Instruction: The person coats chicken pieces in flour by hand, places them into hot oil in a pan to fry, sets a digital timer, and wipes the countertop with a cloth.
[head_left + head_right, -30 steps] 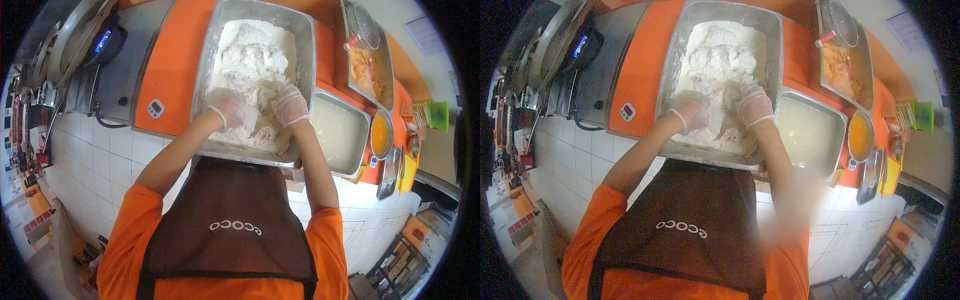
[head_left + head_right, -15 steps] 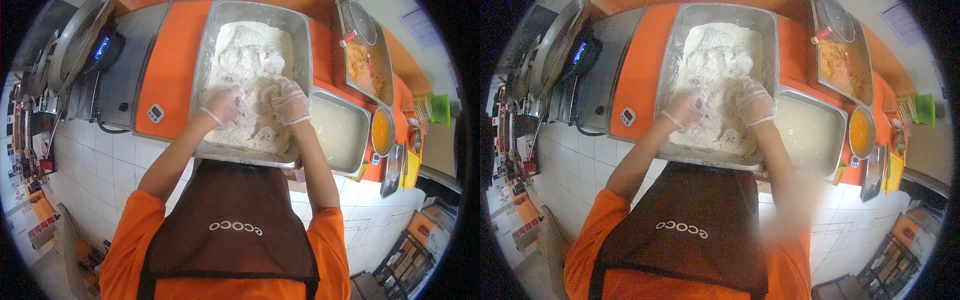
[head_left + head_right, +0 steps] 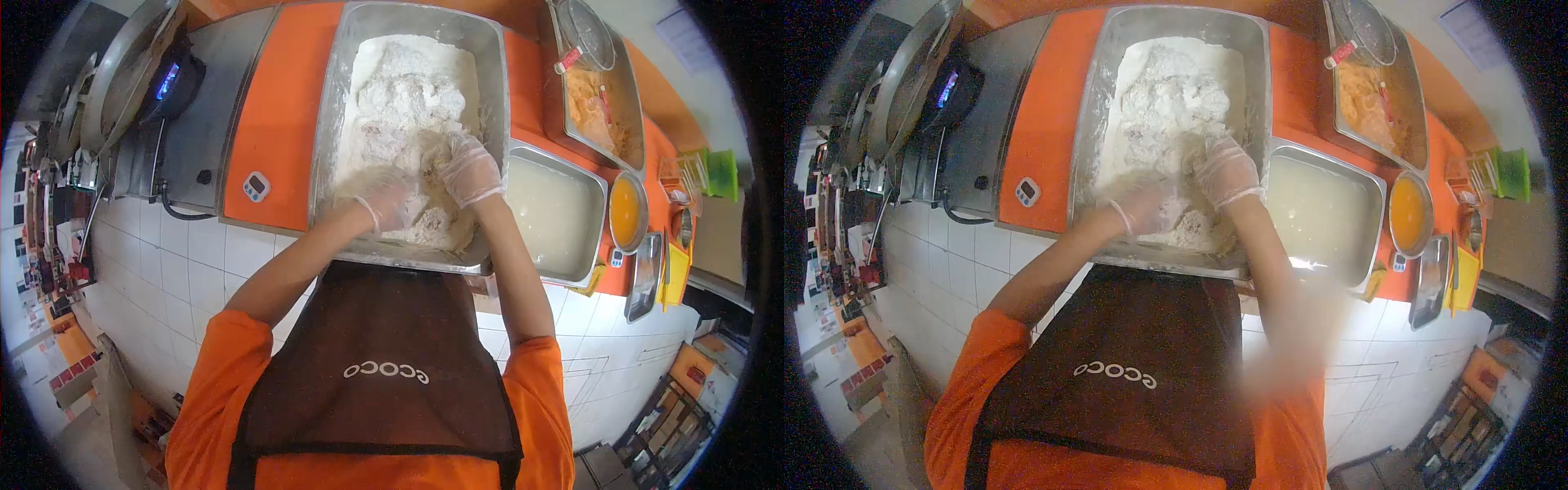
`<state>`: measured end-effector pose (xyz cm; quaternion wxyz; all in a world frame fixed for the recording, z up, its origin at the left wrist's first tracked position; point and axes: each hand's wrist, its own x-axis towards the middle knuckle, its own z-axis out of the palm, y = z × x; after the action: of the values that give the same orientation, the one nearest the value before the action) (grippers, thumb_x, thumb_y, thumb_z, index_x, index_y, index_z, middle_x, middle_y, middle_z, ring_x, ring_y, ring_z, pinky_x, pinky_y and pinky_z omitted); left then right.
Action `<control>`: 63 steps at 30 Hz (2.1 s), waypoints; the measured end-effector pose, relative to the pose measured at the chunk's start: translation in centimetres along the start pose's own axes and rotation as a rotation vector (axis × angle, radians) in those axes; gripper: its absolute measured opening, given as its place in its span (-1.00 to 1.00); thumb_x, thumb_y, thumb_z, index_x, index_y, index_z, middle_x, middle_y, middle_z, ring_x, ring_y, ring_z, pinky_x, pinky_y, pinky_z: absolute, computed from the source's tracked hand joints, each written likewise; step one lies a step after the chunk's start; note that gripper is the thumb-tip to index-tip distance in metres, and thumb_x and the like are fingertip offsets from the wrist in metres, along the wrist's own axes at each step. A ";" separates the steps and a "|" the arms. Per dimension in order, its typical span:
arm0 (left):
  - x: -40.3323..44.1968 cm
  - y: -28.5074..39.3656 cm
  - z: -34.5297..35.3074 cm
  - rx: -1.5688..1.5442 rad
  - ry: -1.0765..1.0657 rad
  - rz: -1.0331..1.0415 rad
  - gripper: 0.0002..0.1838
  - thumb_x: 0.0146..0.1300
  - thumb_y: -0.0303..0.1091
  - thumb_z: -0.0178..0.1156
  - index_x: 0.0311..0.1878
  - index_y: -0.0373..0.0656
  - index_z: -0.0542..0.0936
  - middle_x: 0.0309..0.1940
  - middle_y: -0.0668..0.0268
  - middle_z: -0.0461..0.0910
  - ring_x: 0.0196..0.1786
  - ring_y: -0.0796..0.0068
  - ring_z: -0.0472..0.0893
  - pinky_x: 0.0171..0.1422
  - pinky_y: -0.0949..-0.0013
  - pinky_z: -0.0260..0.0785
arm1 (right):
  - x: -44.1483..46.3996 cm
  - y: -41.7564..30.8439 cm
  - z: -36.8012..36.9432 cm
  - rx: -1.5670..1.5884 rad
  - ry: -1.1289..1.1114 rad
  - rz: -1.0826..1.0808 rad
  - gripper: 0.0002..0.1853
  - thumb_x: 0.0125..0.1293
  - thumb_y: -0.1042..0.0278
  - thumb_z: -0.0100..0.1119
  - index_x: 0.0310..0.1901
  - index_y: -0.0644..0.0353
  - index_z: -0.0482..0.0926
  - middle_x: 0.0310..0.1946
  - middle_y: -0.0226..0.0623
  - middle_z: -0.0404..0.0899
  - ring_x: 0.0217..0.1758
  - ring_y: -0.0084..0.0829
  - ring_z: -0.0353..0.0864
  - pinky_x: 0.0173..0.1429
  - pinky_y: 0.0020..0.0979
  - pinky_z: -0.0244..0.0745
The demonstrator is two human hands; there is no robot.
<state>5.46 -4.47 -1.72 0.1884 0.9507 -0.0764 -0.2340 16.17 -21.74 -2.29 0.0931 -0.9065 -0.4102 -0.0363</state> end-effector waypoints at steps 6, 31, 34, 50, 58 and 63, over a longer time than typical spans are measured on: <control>0.5 -0.9 -0.8 -0.321 0.130 0.045 -0.50 0.04 -0.26 0.33 0.10 -0.15 0.56 -0.08 -0.05 0.63 0.04 -0.09 0.60 0.14 0.07 0.45 | 0.1 -0.5 -1.8 0.209 -0.096 0.241 -0.64 0.35 0.18 0.02 -0.04 0.30 0.57 -0.07 0.02 0.59 0.07 -0.10 0.55 0.22 -0.24 0.45; 2.3 -1.8 -9.5 -0.039 0.672 -0.265 -0.60 0.06 -0.33 0.34 0.00 -0.21 0.61 -0.15 -0.04 0.65 0.00 -0.06 0.63 0.12 0.09 0.50 | 7.7 -3.5 -4.4 -0.040 0.099 0.139 -0.88 0.26 0.41 0.07 -0.22 0.19 0.55 -0.33 -0.11 0.63 -0.26 -0.16 0.70 -0.15 -0.23 0.63; 7.0 -4.4 -5.3 -0.166 0.657 -0.140 -0.57 0.07 -0.30 0.36 0.03 -0.20 0.59 -0.07 -0.06 0.64 0.06 -0.02 0.62 0.15 0.09 0.48 | 8.4 -4.9 -5.1 -0.045 0.085 0.112 -0.86 0.25 0.38 0.08 -0.20 0.17 0.55 -0.33 -0.10 0.63 -0.25 -0.16 0.70 -0.14 -0.20 0.62; 1.6 -2.8 -11.9 -0.510 0.702 0.006 -0.45 -0.10 -0.41 0.39 0.06 -0.21 0.52 -0.09 0.01 0.64 0.03 0.08 0.63 0.14 0.22 0.45 | 10.5 -5.4 -7.7 0.002 0.160 0.044 -0.91 0.18 0.35 0.17 -0.41 0.12 0.60 -0.21 -0.12 0.63 -0.19 -0.14 0.70 -0.10 -0.17 0.59; -14.1 -9.9 -24.1 -0.874 0.653 0.085 -0.65 0.09 -0.59 0.17 0.00 -0.28 0.45 -0.36 0.15 0.63 -0.32 0.35 0.65 -0.20 0.31 0.55 | 17.5 -8.2 -20.6 0.707 0.202 -0.028 -0.86 0.24 0.35 0.26 -0.26 0.25 0.61 -0.35 -0.21 0.70 -0.39 -0.41 0.68 -0.27 -0.31 0.59; -26.2 -20.3 -31.9 -0.769 0.915 0.158 -0.72 0.12 -0.57 0.16 -0.06 -0.34 0.48 -0.43 0.18 0.64 -0.47 0.40 0.65 -0.38 0.34 0.55 | 25.7 -21.1 -28.0 1.006 0.118 -0.082 -0.85 0.22 0.34 0.24 -0.32 0.26 0.64 -0.37 -0.20 0.70 -0.41 -0.36 0.66 -0.22 -0.40 0.59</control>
<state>-1.26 30.50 27.35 0.5492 0.8101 0.0323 0.2026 17.65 5.30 31.70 0.5396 -0.7290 -0.4062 0.1111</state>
